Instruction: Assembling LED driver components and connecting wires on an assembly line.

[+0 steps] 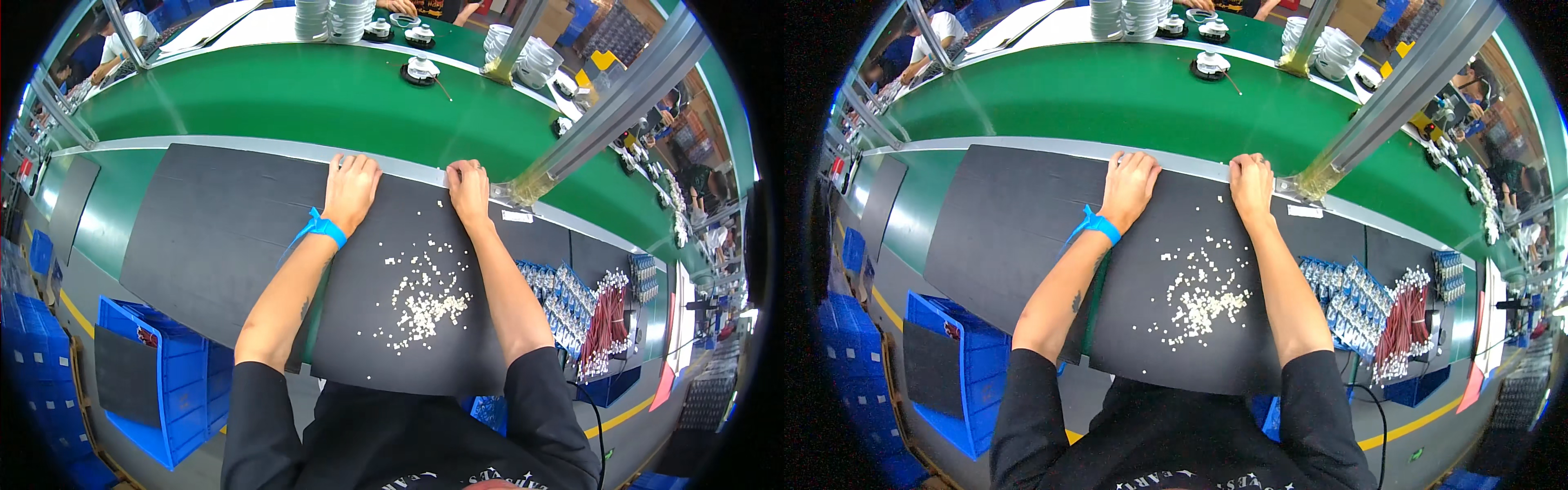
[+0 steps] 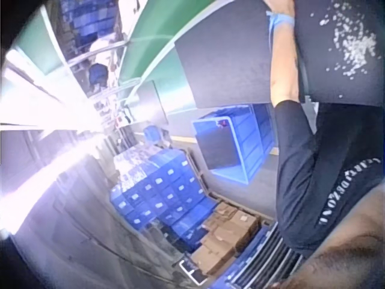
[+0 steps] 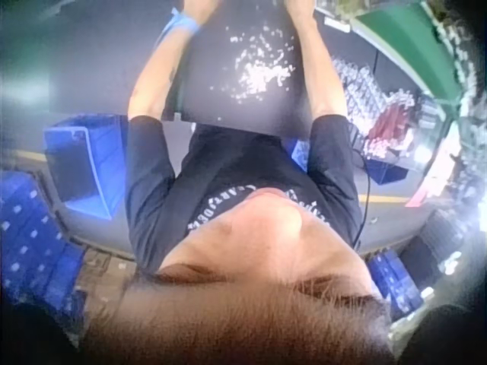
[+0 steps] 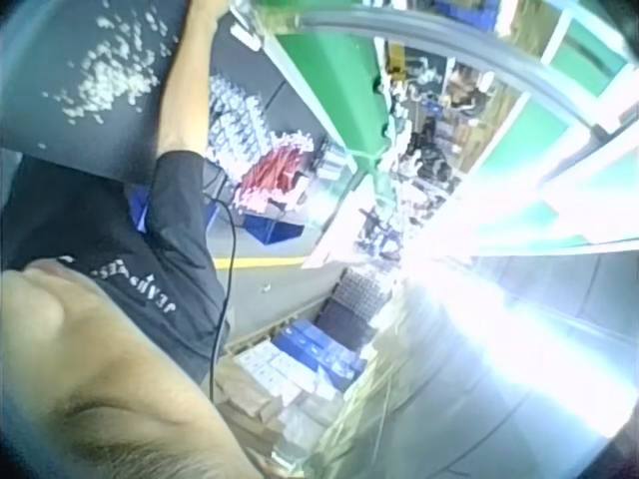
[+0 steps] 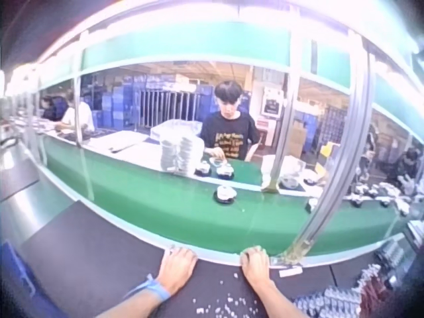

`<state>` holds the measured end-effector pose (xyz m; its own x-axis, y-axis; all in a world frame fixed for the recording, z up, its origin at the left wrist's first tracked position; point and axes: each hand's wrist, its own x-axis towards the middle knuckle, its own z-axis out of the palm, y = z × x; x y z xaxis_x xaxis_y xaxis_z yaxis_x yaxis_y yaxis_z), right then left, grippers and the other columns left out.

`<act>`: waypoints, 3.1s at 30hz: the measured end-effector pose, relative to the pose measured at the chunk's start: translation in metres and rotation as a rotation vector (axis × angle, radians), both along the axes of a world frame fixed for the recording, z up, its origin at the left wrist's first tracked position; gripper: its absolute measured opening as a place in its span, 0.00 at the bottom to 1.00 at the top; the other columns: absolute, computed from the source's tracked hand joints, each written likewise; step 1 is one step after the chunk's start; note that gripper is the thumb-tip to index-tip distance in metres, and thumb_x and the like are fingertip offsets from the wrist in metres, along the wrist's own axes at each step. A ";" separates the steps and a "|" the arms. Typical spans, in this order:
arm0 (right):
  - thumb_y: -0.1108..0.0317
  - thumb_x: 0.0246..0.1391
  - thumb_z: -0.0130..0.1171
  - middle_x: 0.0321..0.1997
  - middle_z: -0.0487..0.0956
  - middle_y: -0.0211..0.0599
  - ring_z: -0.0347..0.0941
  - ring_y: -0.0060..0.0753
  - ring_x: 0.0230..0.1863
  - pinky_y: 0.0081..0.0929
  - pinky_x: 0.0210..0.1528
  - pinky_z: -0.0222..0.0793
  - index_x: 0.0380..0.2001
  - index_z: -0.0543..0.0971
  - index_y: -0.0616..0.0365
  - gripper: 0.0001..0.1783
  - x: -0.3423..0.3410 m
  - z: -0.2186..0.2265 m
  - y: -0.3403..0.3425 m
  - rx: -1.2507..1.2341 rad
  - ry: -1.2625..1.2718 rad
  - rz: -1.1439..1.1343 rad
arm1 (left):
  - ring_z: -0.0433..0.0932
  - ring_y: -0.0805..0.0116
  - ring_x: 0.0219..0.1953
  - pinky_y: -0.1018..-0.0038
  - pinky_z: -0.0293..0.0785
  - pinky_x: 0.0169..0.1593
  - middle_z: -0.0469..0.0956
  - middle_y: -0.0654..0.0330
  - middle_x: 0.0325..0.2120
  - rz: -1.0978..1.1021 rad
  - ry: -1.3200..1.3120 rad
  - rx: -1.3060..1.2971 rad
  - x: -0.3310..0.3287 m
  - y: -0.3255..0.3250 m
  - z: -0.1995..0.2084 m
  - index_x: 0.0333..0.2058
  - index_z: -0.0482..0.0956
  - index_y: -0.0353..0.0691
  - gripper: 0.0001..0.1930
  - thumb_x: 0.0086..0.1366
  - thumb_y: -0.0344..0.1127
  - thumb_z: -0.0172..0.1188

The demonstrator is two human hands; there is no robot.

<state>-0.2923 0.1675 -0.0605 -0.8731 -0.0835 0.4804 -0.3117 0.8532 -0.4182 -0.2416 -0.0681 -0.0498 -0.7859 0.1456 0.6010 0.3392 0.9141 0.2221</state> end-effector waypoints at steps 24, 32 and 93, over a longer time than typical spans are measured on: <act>0.68 0.52 0.55 0.34 0.76 0.46 0.72 0.50 0.39 0.43 0.42 0.67 0.27 0.78 0.61 0.08 -0.026 0.005 -0.039 -0.067 -0.098 0.353 | 0.44 0.35 0.66 0.43 0.37 0.65 0.52 0.41 0.63 -0.039 -0.477 -0.022 0.189 -0.037 0.033 0.59 0.64 0.36 0.36 0.57 0.52 0.59; 0.66 0.56 0.52 0.34 0.75 0.49 0.71 0.52 0.40 0.42 0.45 0.66 0.31 0.75 0.66 0.11 -0.028 0.012 -0.021 0.042 -0.044 0.347 | 0.45 0.36 0.66 0.45 0.40 0.65 0.53 0.41 0.63 -0.034 -0.451 -0.014 0.191 -0.037 0.032 0.58 0.65 0.36 0.34 0.58 0.50 0.59; 0.59 0.51 0.61 0.61 0.67 0.49 0.60 0.49 0.64 0.44 0.66 0.55 0.53 0.70 0.67 0.29 0.197 0.048 -0.020 -0.112 -0.405 0.939 | 0.46 0.35 0.66 0.45 0.44 0.64 0.52 0.39 0.63 -0.125 -0.498 -0.009 0.214 -0.003 0.045 0.59 0.58 0.24 0.41 0.58 0.54 0.57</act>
